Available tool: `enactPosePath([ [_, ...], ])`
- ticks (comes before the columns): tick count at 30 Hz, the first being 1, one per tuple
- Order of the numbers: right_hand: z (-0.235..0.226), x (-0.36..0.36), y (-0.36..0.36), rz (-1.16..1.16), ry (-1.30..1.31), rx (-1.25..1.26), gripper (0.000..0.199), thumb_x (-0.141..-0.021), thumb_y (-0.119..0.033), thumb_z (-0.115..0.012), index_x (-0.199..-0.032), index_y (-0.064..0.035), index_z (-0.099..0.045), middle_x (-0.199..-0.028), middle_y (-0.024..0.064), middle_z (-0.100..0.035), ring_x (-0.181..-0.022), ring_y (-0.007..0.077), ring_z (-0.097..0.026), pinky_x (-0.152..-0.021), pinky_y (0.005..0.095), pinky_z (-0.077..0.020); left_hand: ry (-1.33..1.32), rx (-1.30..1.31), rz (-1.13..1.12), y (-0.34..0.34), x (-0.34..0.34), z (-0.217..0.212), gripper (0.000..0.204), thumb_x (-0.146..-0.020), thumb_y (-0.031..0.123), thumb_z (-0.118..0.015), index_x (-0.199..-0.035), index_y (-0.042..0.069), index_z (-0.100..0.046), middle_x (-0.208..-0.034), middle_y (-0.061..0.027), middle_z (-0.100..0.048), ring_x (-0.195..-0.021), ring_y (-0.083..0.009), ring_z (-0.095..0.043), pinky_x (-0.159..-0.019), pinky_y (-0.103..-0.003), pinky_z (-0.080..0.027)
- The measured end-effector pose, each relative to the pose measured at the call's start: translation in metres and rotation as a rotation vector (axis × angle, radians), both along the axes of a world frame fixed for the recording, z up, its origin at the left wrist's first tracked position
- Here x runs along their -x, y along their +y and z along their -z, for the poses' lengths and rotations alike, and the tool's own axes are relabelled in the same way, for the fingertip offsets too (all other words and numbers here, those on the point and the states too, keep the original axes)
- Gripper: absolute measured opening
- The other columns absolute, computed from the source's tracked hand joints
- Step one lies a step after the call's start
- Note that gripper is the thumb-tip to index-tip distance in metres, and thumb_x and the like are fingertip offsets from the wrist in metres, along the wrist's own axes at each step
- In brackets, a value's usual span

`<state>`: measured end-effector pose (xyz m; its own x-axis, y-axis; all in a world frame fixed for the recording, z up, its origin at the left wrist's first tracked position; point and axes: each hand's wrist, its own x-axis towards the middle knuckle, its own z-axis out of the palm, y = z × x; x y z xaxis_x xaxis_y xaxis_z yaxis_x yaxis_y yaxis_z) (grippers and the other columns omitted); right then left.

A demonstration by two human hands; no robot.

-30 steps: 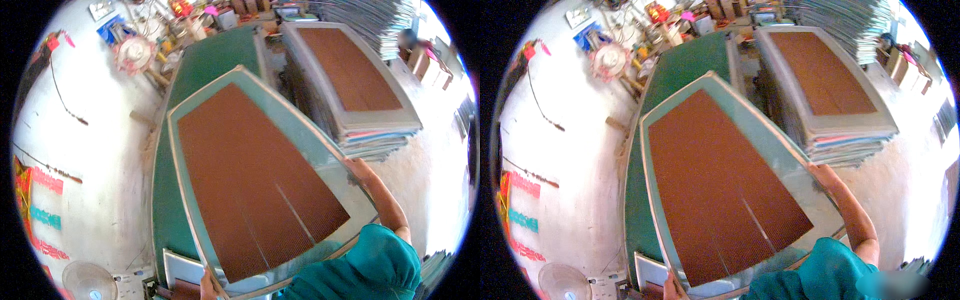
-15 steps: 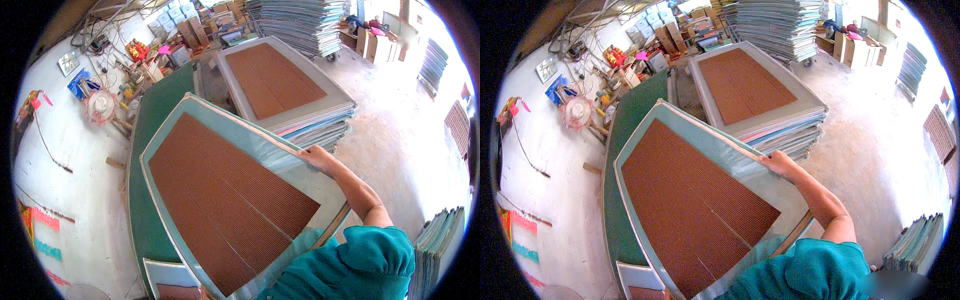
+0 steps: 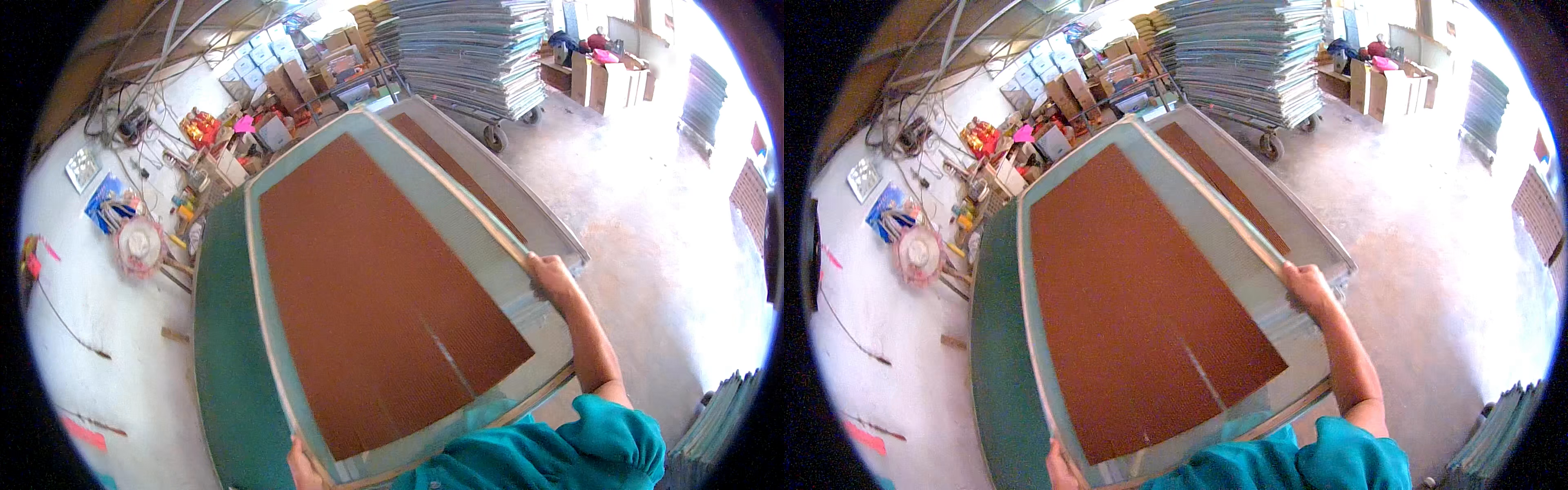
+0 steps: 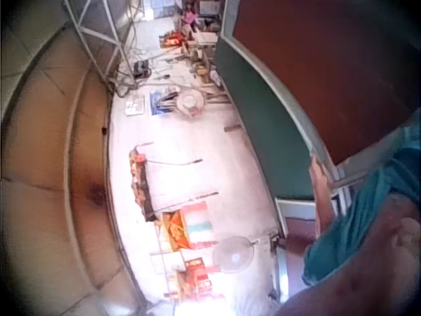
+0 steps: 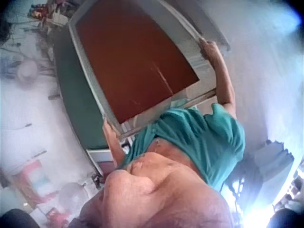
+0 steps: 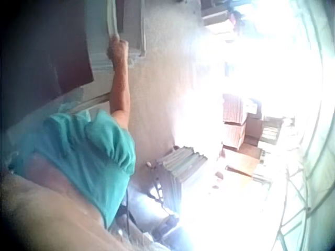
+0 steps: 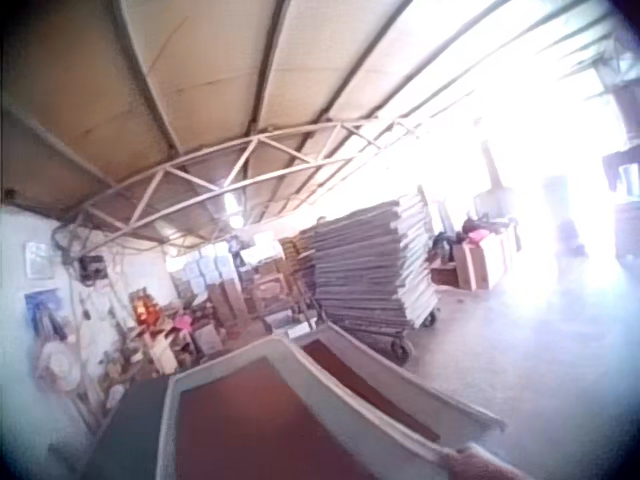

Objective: The person assembles rectangular frames by placing brown textured sheets into metal frames on a green conveyor belt. They repeatedly pick up sheets, align them within the frames, and stack the completed units.

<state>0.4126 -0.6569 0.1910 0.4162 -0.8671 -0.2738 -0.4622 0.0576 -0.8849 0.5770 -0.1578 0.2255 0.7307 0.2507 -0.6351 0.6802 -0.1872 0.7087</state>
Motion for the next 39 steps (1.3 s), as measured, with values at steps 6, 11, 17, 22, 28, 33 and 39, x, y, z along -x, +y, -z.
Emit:
enactPosePath([
  [6,-0.027,-0.053,-0.141,0.099,0.092,0.013,0.054,-0.084,-0.041,-0.051,-0.072,0.0107,-0.061,-0.058,0.0105,-0.056,-0.053,0.0211,-0.055,-0.057,0.0391,-0.0451,-0.217,0.327,0.241,-0.099,-0.153,0.058,0.046,-0.094,0.033,-0.045,-0.112,-0.008,-0.054,-0.106,-0.0137,-0.06,-0.092,-0.0251,-0.058,-0.082,-0.038,-0.045],
  [11,-0.002,-0.082,-0.232,0.123,0.12,0.096,0.056,-0.084,-0.042,-0.051,-0.074,0.0118,-0.061,-0.059,0.0108,-0.056,-0.055,0.0209,-0.055,-0.059,0.0385,-0.0454,-0.198,0.309,0.217,-0.184,-0.21,0.091,0.044,-0.094,0.031,-0.047,-0.112,-0.008,-0.054,-0.107,-0.0138,-0.059,-0.095,-0.0242,-0.057,-0.082,-0.038,-0.045],
  [17,0.047,-0.091,-0.287,0.081,0.23,0.101,0.059,-0.084,-0.046,-0.048,-0.076,0.0105,-0.062,-0.061,0.016,-0.059,-0.062,0.0249,-0.059,-0.065,0.041,-0.0459,-0.168,0.198,0.33,-0.224,-0.202,0.131,0.046,-0.092,0.038,-0.047,-0.111,-0.004,-0.056,-0.106,-0.0153,-0.06,-0.095,-0.0235,-0.057,-0.085,-0.037,-0.044],
  [22,0.087,-0.089,-0.311,-0.253,0.715,0.492,0.067,-0.087,-0.055,-0.036,-0.083,0.0057,-0.064,-0.08,0.0271,-0.061,-0.081,0.04,-0.061,-0.074,0.0462,-0.0445,-0.298,-0.545,0.843,-0.234,-0.187,0.11,0.059,-0.093,0.046,-0.03,-0.096,-0.005,-0.059,-0.102,-0.0241,-0.06,-0.093,-0.0389,-0.059,-0.079,-0.047,-0.046],
  [28,0.083,-0.11,-0.336,-0.536,1.061,0.863,0.04,-0.087,-0.037,-0.048,-0.079,-0.0019,-0.065,-0.084,0.0212,-0.064,-0.083,0.0379,-0.062,-0.073,0.0472,-0.0491,-0.224,-0.883,1.345,-0.247,-0.196,0.1,0.04,-0.088,0.038,-0.049,-0.084,0.002,-0.065,-0.08,-0.018,-0.066,-0.072,-0.0347,-0.064,-0.065,-0.046,-0.051],
  [33,0.045,-0.203,-0.268,-0.589,0.728,1.029,0.022,-0.088,-0.024,-0.049,-0.091,-0.0065,-0.061,-0.089,0.0171,-0.064,-0.08,0.0361,-0.062,-0.069,0.0457,-0.0496,-0.593,-0.623,1.012,-0.2,-0.136,0.039,0.025,-0.088,0.025,-0.051,-0.088,0.003,-0.063,-0.068,-0.0147,-0.063,-0.059,-0.028,-0.063,-0.054,-0.04,-0.05],
  [39,-0.005,-0.278,-0.049,-0.909,0.109,1.16,0.027,-0.09,-0.027,-0.047,-0.098,-0.004,-0.061,-0.091,0.019,-0.063,-0.081,0.037,-0.06,-0.07,0.0454,-0.046,-0.954,0.283,0.377,-0.085,0.024,-0.131,0.015,-0.089,0.006,-0.054,-0.1,0.0,-0.063,-0.073,-0.0078,-0.062,-0.062,-0.0105,-0.059,-0.052,-0.027,-0.047],
])
